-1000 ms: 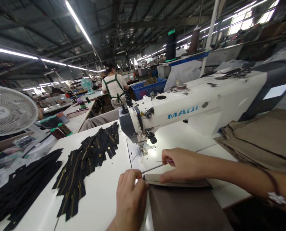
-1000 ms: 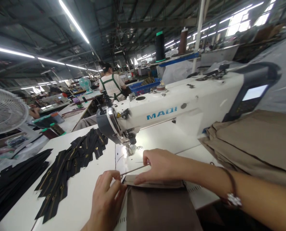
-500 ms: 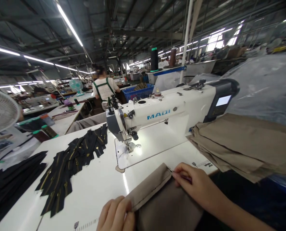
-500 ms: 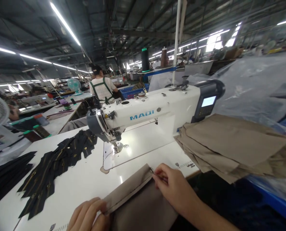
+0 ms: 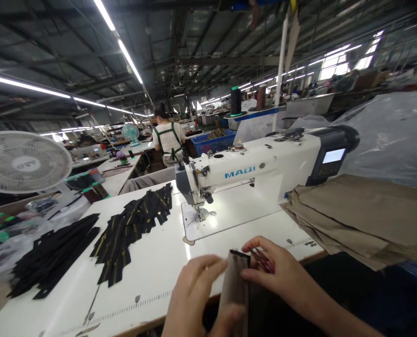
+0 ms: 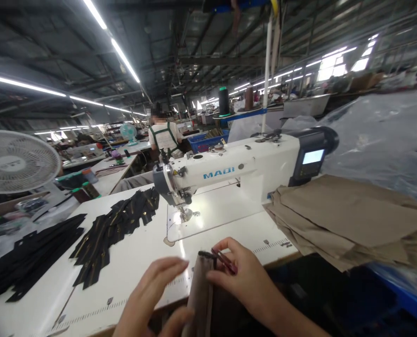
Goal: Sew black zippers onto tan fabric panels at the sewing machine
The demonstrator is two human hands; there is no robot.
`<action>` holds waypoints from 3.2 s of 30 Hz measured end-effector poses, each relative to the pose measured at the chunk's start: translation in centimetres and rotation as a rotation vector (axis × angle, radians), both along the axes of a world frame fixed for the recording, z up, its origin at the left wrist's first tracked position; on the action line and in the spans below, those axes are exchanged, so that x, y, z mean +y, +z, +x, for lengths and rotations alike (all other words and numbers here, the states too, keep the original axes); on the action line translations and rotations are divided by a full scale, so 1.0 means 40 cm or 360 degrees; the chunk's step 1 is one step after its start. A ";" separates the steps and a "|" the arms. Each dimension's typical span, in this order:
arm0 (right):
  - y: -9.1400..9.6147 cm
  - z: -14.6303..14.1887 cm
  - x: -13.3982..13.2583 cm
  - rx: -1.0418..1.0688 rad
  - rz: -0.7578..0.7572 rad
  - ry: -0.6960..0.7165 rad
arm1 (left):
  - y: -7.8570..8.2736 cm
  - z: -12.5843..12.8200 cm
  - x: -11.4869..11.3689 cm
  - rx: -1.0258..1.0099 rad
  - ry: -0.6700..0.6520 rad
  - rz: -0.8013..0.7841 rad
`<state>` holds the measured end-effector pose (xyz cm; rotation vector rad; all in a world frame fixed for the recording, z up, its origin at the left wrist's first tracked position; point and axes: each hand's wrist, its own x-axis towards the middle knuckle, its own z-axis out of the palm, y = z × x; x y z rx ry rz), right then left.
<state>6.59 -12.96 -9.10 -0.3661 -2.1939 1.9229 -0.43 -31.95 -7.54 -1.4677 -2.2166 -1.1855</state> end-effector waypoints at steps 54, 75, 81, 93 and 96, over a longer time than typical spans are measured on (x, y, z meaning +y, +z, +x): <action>0.072 0.073 -0.037 0.0830 0.1938 0.0422 | 0.052 -0.028 -0.030 -0.2128 -0.0414 -0.0001; 0.060 0.032 -0.030 -0.0021 0.0194 0.0757 | 0.043 -0.023 -0.031 -0.1949 -0.0468 -0.0022; 0.036 0.010 -0.040 -0.0235 0.0007 0.0822 | 0.043 -0.015 -0.022 -0.1900 -0.0414 -0.0008; -0.013 0.051 0.027 -0.0114 -0.0160 0.0545 | 0.023 -0.038 -0.047 -0.2015 -0.0154 0.0242; -0.023 0.101 0.006 -0.0239 -0.0129 0.0599 | 0.024 -0.045 -0.054 -0.1942 -0.0035 0.0307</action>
